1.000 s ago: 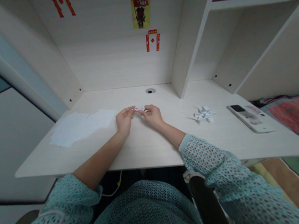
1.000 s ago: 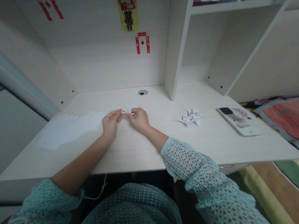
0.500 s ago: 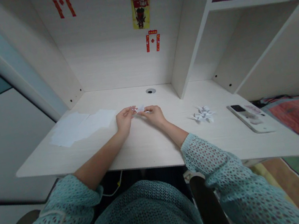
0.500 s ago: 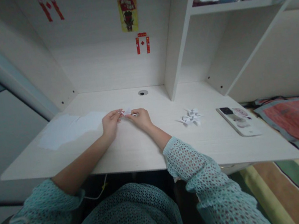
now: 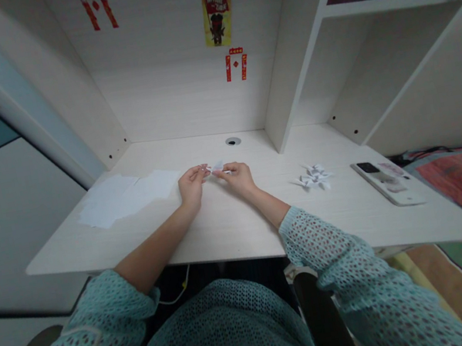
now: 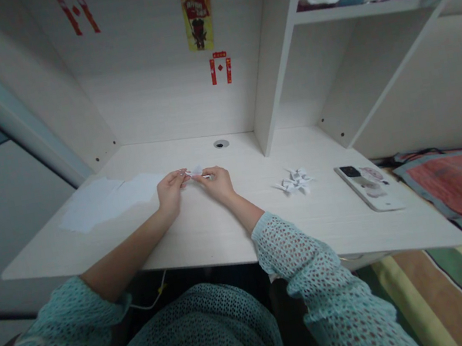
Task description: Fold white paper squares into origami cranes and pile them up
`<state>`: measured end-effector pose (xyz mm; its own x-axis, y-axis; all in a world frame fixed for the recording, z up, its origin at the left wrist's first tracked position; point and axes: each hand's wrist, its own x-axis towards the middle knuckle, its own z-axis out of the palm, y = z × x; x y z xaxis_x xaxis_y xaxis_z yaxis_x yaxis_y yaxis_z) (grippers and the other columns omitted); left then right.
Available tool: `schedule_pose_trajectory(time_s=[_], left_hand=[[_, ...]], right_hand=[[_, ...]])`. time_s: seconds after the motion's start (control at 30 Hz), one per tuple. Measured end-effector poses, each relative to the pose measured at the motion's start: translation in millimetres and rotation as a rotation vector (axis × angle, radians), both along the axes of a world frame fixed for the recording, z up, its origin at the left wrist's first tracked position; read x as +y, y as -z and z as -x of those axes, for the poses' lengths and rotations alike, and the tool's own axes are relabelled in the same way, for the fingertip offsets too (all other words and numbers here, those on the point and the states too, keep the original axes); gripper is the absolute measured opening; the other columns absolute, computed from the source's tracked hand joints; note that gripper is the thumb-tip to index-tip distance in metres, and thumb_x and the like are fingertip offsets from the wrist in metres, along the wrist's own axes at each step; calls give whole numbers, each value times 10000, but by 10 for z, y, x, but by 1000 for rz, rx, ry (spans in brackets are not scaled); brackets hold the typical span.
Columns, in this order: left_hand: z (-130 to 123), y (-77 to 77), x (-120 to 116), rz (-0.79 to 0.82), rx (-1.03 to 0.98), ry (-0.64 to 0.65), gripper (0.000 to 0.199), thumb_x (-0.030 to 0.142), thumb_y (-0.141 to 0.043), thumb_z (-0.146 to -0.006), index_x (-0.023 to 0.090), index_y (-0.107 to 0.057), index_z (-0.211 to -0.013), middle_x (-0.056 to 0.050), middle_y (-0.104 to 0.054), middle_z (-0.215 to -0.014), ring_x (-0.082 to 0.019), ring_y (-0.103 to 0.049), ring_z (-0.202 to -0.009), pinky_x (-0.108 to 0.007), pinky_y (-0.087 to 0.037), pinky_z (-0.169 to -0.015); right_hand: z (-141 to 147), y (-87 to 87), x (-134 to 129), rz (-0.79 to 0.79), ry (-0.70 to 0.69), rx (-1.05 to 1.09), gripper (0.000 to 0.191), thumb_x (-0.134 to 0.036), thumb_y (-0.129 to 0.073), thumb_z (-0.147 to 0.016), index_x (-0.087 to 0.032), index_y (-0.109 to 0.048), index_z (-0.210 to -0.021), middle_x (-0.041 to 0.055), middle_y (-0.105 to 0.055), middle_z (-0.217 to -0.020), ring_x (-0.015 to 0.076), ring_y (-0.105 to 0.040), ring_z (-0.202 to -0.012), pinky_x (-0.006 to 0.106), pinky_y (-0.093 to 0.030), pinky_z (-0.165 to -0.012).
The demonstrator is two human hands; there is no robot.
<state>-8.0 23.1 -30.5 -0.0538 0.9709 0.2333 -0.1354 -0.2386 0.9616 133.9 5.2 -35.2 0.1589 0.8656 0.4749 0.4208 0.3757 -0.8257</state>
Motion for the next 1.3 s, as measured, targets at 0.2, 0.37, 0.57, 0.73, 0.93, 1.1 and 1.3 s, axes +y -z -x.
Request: schedule_pose_trajectory(time_s=[0.2,0.37,0.57,0.73,0.93,1.1,1.3], left_hand=[[-18,-54,-51,-39,24,-10,299,404,-650,-712,147,-688,-862,-97,-703,-912,-182,-649,-796,-287,-480,-710],[-13,-11,-26,-15,37,50,339,419,-671,-680,156,-697,-892,-98,-702,-946,-189,-637,-840,-291,-474,-731],[3,57,21,31,139,146,349,439,-688,-640,163,-706,-853,-80,-706,-927,-190,-623,-818,-255,-440,-642],[6,48,22,41,143,143,325,464,-692,-632,166,-673,-761,-62,-692,-802,-185,-625,-786,-244,-429,-628],[-4,12,0,77,164,125,361,513,-682,-635,169,-639,-735,-62,-678,-759,-208,-647,-799,-238,-414,-596],[-9,-7,-16,62,195,110,352,512,-676,-641,172,-637,-726,-63,-676,-744,-210,-647,-787,-233,-405,-572],[-9,39,31,41,225,117,281,454,-643,-684,174,-621,-713,-46,-661,-703,-193,-642,-755,-222,-389,-549]], right_hand=[[18,-60,-66,-67,26,-60,286,-455,-637,-719,-182,-696,-658,29,-658,-661,166,-567,-670,272,-400,-663],[-20,10,-12,6,8,-29,316,-485,-618,-718,-183,-712,-706,12,-674,-668,162,-577,-649,258,-393,-631],[-72,42,44,114,-106,48,345,-503,-663,-655,-180,-729,-755,19,-708,-729,169,-604,-683,247,-408,-632],[-113,16,77,146,-153,85,435,-578,-602,-684,-157,-713,-686,22,-681,-664,161,-590,-643,248,-411,-606],[-169,8,134,136,-123,210,537,-635,-492,-739,-141,-672,-633,36,-649,-628,142,-566,-608,238,-410,-590],[-191,-19,106,133,-146,174,494,-607,-521,-733,-146,-674,-641,24,-635,-605,135,-546,-587,238,-395,-588],[-199,0,123,103,-169,187,406,-500,-537,-759,-144,-647,-599,19,-628,-590,122,-542,-564,239,-397,-594]])
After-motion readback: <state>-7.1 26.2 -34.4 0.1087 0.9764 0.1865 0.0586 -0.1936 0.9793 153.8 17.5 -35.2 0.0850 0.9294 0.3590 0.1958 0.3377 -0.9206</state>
